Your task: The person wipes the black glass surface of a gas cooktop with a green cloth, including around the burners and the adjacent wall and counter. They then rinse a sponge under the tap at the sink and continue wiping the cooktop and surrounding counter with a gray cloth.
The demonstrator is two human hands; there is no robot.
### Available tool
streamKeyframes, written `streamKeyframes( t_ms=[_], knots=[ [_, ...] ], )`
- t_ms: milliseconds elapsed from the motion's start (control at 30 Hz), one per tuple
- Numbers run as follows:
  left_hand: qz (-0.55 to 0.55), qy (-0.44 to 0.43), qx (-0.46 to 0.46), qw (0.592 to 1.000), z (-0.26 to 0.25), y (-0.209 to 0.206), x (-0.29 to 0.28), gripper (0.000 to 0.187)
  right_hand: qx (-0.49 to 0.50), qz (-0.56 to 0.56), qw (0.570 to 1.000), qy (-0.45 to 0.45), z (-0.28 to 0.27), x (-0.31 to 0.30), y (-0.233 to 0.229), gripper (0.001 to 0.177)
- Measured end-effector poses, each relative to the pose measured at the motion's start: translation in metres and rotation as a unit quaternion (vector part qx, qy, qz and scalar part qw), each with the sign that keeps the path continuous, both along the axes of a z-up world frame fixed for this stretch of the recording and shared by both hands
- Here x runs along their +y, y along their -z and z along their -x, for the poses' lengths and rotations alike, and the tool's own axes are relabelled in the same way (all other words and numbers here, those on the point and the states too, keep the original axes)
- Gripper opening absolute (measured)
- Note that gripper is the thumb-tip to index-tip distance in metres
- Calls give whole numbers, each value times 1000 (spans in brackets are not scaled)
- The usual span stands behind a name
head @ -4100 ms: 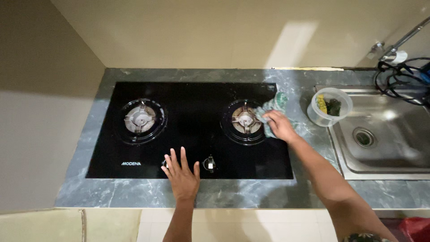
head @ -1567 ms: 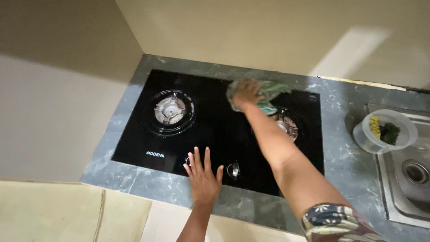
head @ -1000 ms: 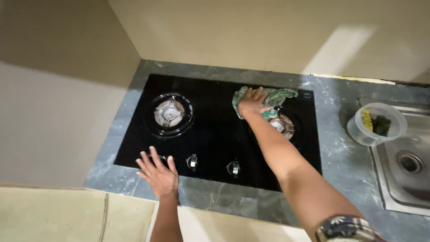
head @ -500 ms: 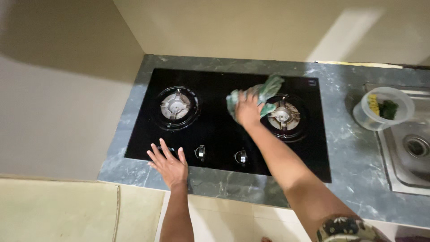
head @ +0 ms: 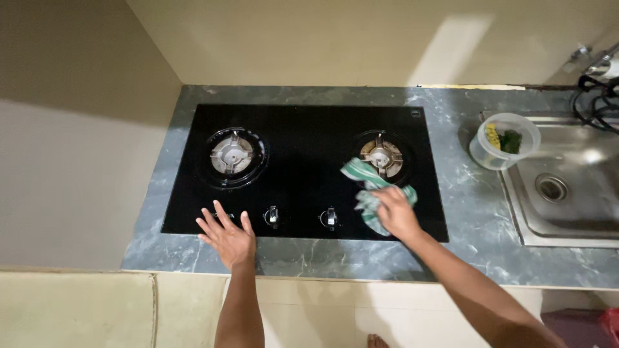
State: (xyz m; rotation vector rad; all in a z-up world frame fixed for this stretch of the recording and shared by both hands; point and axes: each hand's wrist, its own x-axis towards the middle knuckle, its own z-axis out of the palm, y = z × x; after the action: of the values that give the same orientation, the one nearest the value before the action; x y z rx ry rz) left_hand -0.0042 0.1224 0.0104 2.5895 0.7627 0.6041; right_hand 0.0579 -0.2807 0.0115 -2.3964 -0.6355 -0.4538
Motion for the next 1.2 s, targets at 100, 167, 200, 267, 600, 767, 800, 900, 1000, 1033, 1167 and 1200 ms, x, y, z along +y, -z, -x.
streamKeyframes(
  t_ms=[100,167,200,267,600,767,800,900,1000,1033,1167,1200],
  knots=[
    [-4,7,6,1000,0,0,1,77,332,-150,926,104,24,-40,-5,39],
    [1,7,11,1000,-1,0,2,78,449,-202,869,-44,11,-62,-17,34],
    [-1,8,10,1000,0,0,2,78,505,-223,826,-115,5,-67,-23,31],
    [-5,10,8,1000,3,2,1,77,318,-114,938,79,-3,-53,-26,21],
    [-3,9,2,1000,1,3,2,79,129,131,972,146,-27,114,-11,58],
    [-19,14,-6,1000,1,5,3,78,118,178,954,212,-129,145,-13,65],
    [-15,14,-1,1000,0,5,4,78,116,183,951,222,-137,147,-12,68],
    [-8,13,16,1000,1,4,4,78,84,147,976,135,-114,131,-2,60],
    [-6,10,18,1000,0,4,2,78,20,177,983,39,-56,83,4,51],
    [-5,10,17,1000,0,4,2,77,24,170,985,21,-36,64,4,50],
    [-4,15,24,1000,1,3,3,76,36,198,977,75,-2,-18,-14,37],
    [-2,14,26,1000,0,3,4,76,37,183,975,121,-1,-32,-19,36]
  ],
)
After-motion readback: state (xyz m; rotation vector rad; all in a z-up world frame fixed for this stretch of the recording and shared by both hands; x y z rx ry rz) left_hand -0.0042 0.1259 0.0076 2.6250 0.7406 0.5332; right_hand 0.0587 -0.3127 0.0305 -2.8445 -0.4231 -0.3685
